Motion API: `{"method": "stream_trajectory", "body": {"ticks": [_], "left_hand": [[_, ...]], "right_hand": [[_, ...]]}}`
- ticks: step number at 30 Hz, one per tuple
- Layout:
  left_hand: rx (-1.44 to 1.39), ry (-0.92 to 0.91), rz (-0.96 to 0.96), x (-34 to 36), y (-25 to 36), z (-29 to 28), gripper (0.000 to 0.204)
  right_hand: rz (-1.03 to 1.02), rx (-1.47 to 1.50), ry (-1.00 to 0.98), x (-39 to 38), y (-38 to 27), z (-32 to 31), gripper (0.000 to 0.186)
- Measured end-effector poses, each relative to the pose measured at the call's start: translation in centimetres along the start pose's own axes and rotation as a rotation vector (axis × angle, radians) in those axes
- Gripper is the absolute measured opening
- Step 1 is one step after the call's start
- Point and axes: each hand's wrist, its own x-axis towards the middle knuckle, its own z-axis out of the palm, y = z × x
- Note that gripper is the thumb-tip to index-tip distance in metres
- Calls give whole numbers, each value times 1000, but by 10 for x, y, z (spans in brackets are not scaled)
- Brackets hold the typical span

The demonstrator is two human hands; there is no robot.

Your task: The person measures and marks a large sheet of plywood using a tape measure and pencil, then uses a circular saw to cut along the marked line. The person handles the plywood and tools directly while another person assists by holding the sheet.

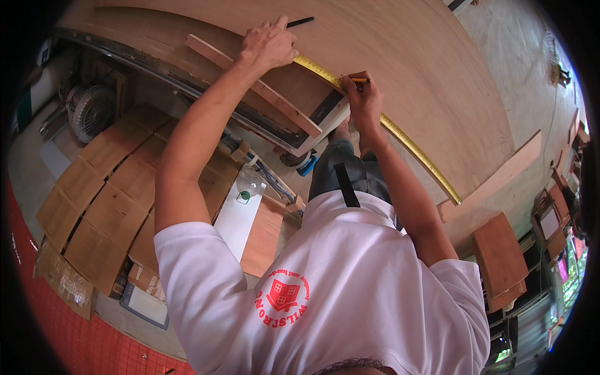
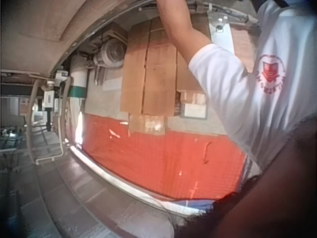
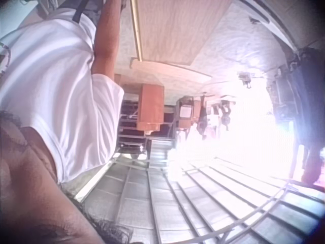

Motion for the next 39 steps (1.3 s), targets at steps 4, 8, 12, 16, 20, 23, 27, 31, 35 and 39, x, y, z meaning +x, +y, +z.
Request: {"method": "stream_trajectory", "body": {"ticks": [4,8,12,16,20,23,27,31,35,39], "left_hand": [[14,-4,0,0,1,-1,29],[1,7,0,-1,1,-1,30],[2,-3,4,-1,0,-1,30],[-7,1,-4,-1,0,1,30],[6,33,-4,-4,0,4,32],[24,22,-7,-14,1,5,34],[-45,-21,-49,-42,1,1,33],[-100,-45,-96,-68,0,-3,31],[-112,-69,-113,-79,0,-3,30],[-117,-54,-124,-84,0,0,31]], "right_hand": [[-33,13,20,0,-1,1,18],[-19,-4,12,1,-2,0,19],[12,-30,-28,0,-3,-3,22],[4,-17,-29,0,-2,-2,21],[-50,-40,-34,-1,1,-3,17],[-289,-134,-25,-3,3,-3,10],[-470,-280,-74,-9,5,-8,11],[-557,-398,-140,-10,6,-13,21],[-574,-447,-188,-7,5,-15,25],[-528,-433,-201,-2,3,-16,13]]}}
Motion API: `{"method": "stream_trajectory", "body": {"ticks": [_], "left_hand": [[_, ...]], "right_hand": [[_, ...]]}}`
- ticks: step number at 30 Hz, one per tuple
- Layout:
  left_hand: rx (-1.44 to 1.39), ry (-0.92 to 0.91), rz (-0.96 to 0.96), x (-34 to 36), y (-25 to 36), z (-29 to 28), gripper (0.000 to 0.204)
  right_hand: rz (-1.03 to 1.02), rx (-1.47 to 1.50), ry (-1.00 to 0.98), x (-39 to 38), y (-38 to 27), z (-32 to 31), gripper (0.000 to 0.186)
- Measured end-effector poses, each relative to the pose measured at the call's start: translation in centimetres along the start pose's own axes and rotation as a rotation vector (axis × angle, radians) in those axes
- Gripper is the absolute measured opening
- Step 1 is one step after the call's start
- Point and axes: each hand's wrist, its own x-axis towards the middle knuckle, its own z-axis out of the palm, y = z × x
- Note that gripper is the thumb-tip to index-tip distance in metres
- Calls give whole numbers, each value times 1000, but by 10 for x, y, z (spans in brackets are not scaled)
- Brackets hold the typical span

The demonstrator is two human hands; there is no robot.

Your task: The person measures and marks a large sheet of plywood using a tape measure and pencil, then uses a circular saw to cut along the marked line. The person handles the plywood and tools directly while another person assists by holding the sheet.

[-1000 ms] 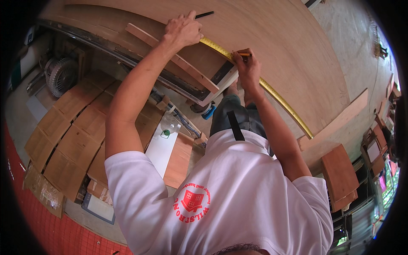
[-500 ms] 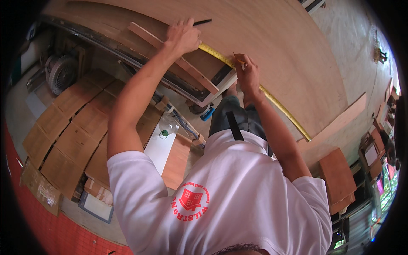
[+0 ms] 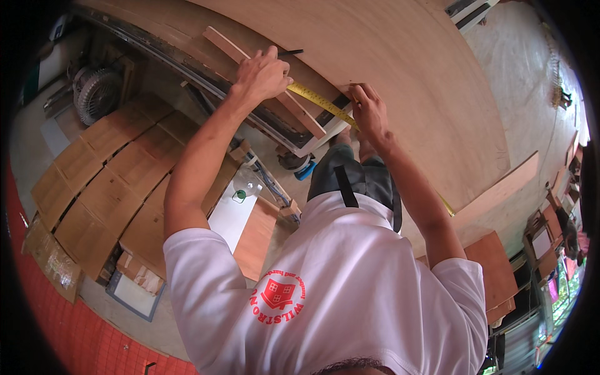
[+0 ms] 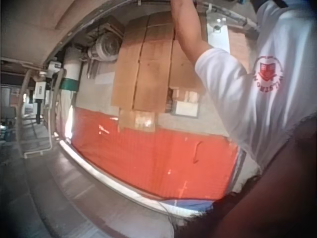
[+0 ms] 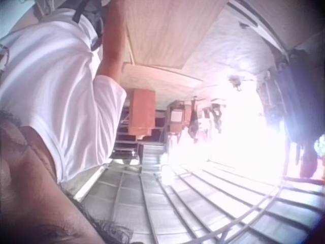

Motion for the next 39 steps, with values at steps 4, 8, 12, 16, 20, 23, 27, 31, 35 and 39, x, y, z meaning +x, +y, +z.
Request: {"method": "stream_trajectory", "body": {"ticks": [4,8,12,16,20,23,27,31,35,39], "left_hand": [[-9,-6,-14,-3,-1,1,31],[-8,-31,-30,-3,0,0,32],[-20,-38,-42,-5,-1,2,32],[-20,-34,-41,-6,-2,5,31],[-27,-22,-32,-6,-3,8,31],[-34,-21,-23,-6,-4,7,31],[-30,-33,-34,-7,-3,6,31],[-24,-21,-26,-8,-1,4,30],[-20,-25,-23,-9,-3,3,30],[-30,-11,-17,-12,-3,4,30]], "right_hand": [[109,177,-2,2,3,1,17],[131,323,77,1,10,5,16],[157,318,73,-3,14,7,20],[140,291,81,-4,13,6,24],[155,267,78,-4,10,6,26],[184,245,60,-3,10,7,26],[75,166,67,0,8,8,12],[-13,90,58,1,0,1,11],[138,101,-335,-3,-4,-17,11],[236,330,-231,-9,2,-28,13]]}}
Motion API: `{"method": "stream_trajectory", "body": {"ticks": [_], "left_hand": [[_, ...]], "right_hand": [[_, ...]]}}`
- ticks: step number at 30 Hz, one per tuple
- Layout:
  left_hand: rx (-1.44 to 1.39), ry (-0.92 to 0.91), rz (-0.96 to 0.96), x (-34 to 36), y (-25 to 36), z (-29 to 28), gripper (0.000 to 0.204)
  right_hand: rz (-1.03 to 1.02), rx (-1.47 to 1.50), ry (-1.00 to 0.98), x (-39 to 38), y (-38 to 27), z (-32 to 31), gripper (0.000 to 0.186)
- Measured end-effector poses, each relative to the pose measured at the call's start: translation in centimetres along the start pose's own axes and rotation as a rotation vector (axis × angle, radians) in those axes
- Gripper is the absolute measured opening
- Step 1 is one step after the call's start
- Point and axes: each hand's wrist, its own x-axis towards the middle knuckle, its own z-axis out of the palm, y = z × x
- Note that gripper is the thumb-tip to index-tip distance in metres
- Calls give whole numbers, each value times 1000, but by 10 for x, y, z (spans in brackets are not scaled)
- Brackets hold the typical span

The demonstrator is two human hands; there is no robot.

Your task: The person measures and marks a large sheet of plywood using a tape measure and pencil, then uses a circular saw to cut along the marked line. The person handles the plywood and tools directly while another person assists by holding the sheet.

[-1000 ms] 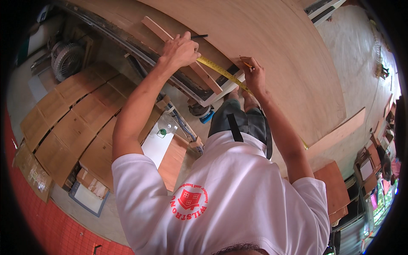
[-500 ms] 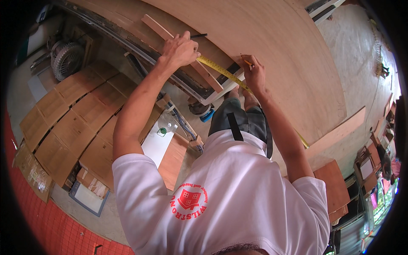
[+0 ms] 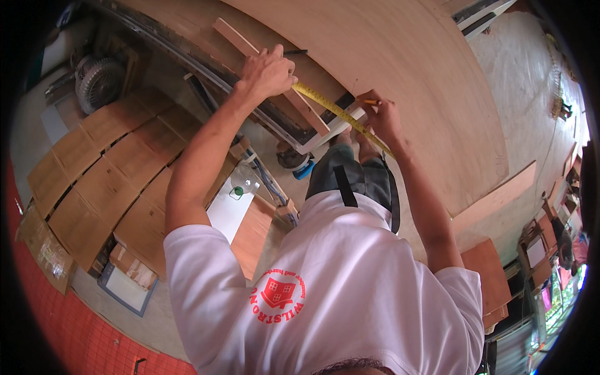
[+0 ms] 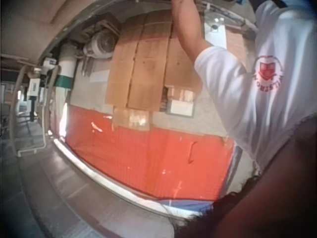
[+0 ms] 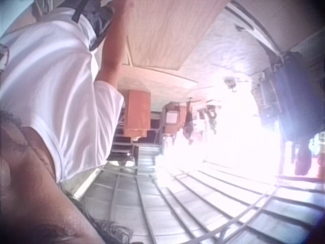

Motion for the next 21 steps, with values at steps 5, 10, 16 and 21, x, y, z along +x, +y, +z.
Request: {"method": "stream_trajectory", "body": {"ticks": [5,10,16,21], "left_hand": [[-3,5,-15,1,1,1,30],[-1,0,-12,-1,0,1,31],[5,0,-15,-2,1,1,30],[2,-14,-18,-2,2,0,30]], "right_hand": [[59,57,161,15,14,4,16],[50,60,183,21,18,10,17],[93,70,170,21,14,11,19],[89,68,178,22,11,11,19]]}}
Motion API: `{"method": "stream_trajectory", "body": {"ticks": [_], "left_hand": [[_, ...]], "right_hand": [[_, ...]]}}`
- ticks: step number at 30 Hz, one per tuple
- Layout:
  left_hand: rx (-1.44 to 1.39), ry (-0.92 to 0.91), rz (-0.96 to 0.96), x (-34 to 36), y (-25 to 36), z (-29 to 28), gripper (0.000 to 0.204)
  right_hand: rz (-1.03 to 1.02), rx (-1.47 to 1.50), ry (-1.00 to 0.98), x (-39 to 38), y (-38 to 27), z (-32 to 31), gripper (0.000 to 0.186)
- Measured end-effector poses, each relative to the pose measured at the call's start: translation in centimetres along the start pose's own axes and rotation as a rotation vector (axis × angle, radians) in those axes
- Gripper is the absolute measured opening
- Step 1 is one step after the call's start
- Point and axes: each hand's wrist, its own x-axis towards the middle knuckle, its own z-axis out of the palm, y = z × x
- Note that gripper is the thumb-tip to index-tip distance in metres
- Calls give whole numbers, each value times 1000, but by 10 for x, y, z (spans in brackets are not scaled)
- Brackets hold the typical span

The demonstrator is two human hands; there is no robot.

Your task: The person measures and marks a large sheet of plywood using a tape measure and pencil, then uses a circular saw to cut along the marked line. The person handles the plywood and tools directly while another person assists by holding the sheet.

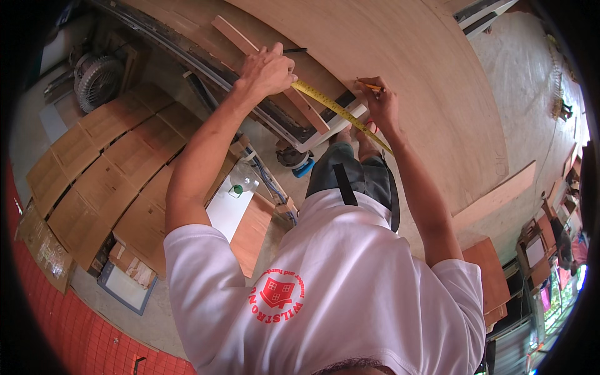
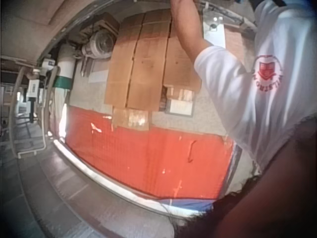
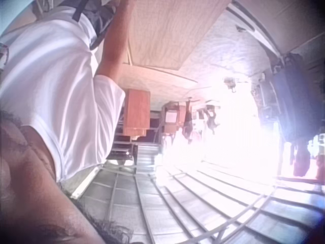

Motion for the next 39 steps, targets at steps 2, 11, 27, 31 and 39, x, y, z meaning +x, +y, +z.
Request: {"method": "stream_trajectory", "body": {"ticks": [2,11,27,31,39], "left_hand": [[0,-1,0,0,0,0,30],[11,-1,-2,2,0,0,30],[-11,215,138,-4,-2,-7,35],[16,97,132,-2,10,-34,32],[189,86,175,51,17,-48,36]], "right_hand": [[-10,-30,14,0,-2,1,16],[-127,-66,24,4,-3,3,10],[158,-152,590,-78,61,-110,12],[310,-191,768,-178,98,-139,17],[1040,-207,1139,-319,231,-186,44]]}}
